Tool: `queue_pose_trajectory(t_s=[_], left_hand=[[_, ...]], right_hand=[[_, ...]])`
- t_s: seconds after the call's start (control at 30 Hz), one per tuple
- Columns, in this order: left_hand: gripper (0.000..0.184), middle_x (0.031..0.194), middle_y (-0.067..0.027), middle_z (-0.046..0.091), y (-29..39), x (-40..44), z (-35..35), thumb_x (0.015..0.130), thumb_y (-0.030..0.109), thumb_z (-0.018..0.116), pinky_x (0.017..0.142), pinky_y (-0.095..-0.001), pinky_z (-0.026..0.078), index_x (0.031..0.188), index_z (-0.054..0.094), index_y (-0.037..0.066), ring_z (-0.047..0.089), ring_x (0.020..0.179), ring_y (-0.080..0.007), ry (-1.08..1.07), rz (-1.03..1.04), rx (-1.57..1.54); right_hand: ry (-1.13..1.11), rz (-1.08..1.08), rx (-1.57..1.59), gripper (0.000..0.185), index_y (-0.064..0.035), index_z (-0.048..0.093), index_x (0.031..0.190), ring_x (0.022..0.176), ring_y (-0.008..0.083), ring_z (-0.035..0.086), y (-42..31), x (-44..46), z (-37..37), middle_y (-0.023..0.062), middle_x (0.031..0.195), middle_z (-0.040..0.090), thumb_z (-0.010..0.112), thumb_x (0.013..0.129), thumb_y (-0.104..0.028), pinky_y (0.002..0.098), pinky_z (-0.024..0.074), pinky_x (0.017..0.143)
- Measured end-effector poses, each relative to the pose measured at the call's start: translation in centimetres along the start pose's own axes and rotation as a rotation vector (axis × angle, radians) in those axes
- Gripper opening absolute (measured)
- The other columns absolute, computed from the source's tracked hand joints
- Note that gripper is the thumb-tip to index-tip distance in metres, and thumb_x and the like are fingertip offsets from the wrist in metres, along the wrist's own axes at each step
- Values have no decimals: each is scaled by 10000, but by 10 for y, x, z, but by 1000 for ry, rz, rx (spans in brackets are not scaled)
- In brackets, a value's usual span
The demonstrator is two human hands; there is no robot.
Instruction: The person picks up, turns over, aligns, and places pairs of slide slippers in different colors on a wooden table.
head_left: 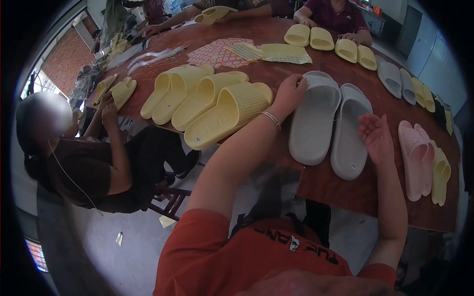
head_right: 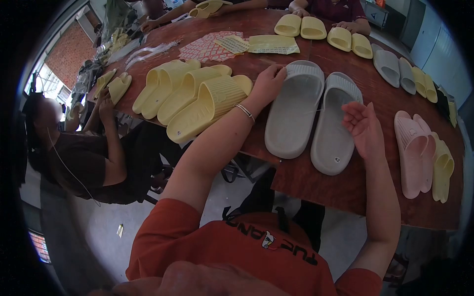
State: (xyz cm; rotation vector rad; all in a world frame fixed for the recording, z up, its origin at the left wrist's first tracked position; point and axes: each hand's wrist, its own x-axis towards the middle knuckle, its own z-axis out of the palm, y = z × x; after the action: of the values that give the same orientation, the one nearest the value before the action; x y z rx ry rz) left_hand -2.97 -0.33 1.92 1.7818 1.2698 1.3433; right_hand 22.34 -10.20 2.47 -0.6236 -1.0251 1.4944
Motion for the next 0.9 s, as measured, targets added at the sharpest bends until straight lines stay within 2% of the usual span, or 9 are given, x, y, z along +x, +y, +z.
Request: queue_pose_trajectory(t_s=[0.1, 0.53, 0.6, 0.77, 0.83, 0.9], left_hand=[[289, 869, -187, 572, -2, 1, 2, 801, 217, 480, 731, -337, 424, 917, 541, -40, 554, 812, -281, 19, 21, -45], [299, 854, -186, 568, -1, 1, 1, 806, 224, 471, 722, -335, 421, 922, 537, -43, 553, 796, -274, 18, 39, -65], [325, 918, -170, 584, 2, 0, -1, 831, 252, 468, 750, -311, 424, 1001, 533, -17, 565, 863, -252, -18, -5, -23], [334, 925, -172, 583, 0, 1, -1, 833, 260, 467, 757, -310, 423, 1008, 532, -17, 564, 873, -247, -25, 12, -26], [337, 923, -171, 584, -1, 0, -1, 833, 263, 468, 755, -310, 423, 1008, 532, -18, 564, 868, -244, -26, 2, -30], [341, 912, -166, 587, 0, 2, -2, 831, 267, 471, 746, -307, 425, 1006, 531, -20, 566, 853, -235, -36, -15, -17]], right_hand=[[3, -1, -6, 420, -18, 529, 998, 770, 133, 529, 1, 0, -2, 102, 950, 575, 313, 905, -366, 281, 440, 733], [-12, -8, -72, 387, -9, 527, 990, 759, 132, 523, 1, -2, 4, 104, 948, 574, 322, 910, -328, 274, 434, 721], [-8, -25, -102, 382, -7, 527, 985, 758, 129, 522, 2, -3, 4, 104, 947, 574, 322, 910, -320, 272, 433, 721], [-33, -46, -202, 308, -4, 523, 987, 761, 114, 513, 2, -5, 11, 86, 943, 572, 360, 904, -251, 263, 425, 723], [114, -92, -706, 234, -3, 515, 1016, 786, 102, 504, 2, -11, 28, 67, 956, 564, 403, 880, -157, 250, 414, 740], [87, -162, -767, 219, -3, 517, 1021, 808, 101, 503, 3, -18, 46, 62, 963, 560, 429, 856, -119, 245, 409, 754]])
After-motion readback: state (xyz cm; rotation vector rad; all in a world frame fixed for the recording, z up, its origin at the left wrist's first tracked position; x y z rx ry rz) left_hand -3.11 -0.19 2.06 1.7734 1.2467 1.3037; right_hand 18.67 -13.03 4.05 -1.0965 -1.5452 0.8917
